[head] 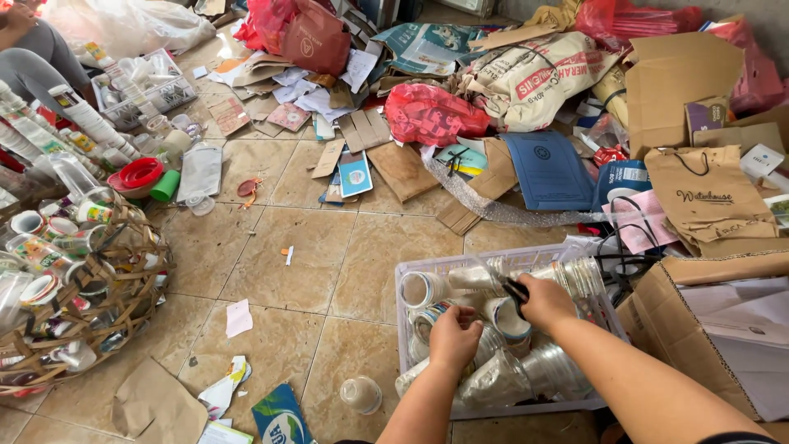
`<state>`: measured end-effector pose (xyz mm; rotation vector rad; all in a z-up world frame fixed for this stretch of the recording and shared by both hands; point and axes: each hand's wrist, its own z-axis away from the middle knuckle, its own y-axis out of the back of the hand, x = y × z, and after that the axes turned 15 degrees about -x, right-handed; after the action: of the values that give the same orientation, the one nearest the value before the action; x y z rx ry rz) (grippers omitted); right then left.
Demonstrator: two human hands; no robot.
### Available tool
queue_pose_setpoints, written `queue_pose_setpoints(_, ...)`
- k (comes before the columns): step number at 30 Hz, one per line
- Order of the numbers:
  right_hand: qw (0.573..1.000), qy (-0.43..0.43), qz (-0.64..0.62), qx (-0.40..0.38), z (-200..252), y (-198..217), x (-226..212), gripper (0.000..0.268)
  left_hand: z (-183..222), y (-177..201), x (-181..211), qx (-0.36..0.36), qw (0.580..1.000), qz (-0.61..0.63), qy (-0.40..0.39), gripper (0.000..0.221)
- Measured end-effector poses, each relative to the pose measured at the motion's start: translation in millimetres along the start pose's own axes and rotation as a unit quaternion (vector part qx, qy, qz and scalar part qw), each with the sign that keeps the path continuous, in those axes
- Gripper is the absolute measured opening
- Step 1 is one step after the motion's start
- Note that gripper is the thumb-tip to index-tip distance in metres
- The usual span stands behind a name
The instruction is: The person sits on a cluttered floor and uses scissors to cut the rims off clear plastic cups. They hold each cup in their left hand and cut around the edge with the scissors in their right hand, placing the trimmed cups into a plastic crate.
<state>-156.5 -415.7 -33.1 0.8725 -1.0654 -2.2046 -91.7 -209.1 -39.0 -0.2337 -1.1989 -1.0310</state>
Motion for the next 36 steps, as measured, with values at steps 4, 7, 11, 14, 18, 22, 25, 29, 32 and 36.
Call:
queue_pose_setpoints(4, 0.986, 0.04, -0.148, 0.065, -19, 10, 31, 0.037, 6, 5, 4, 0.021, 0.995, -0.046, -0.084, 0.05)
queue_pose_setpoints(7, 0.947, 0.033, -0.319, -0.012, 14, 35, 18, 0.04, 30, 20, 38, -0.013, 0.978, -0.158, -0.138, 0.088)
queue_pose_setpoints(11, 0.896, 0.057, -0.435, -0.067, 38, 42, 9, 0.033, 50, 17, 60, 0.001, 0.951, -0.206, -0.231, 0.097)
queue_pose_setpoints(14, 0.875, 0.063, -0.47, -0.102, 48, 42, 3, 0.033, 59, 20, 76, -0.024, 0.938, -0.262, -0.224, 0.096)
queue_pose_setpoints(18, 0.86, 0.131, -0.482, -0.102, 43, 39, 8, 0.037, 57, 20, 77, 0.008, 0.936, -0.256, -0.241, 0.084)
queue_pose_setpoints(22, 0.872, 0.109, -0.457, -0.136, 69, 62, -11, 0.038, 53, 20, 78, 0.019, 0.942, -0.269, -0.2, 0.085)
queue_pose_setpoints(25, 0.896, 0.066, -0.396, -0.19, 95, 67, -31, 0.058, 58, 20, 87, -0.009, 0.939, -0.297, -0.174, 0.083)
queue_pose_setpoints(29, 0.874, 0.105, -0.442, -0.173, 61, 37, -7, 0.071, 40, 11, 61, -0.008, 0.931, -0.306, -0.2, 0.087)
queue_pose_setpoints(32, 0.867, 0.088, -0.458, -0.172, 60, 39, -6, 0.071, 38, 12, 59, -0.019, 0.937, -0.294, -0.186, 0.085)
queue_pose_setpoints(36, 0.868, 0.089, -0.465, -0.151, 41, 45, 12, 0.073, 26, 15, 47, -0.007, 0.937, -0.314, -0.152, 0.088)
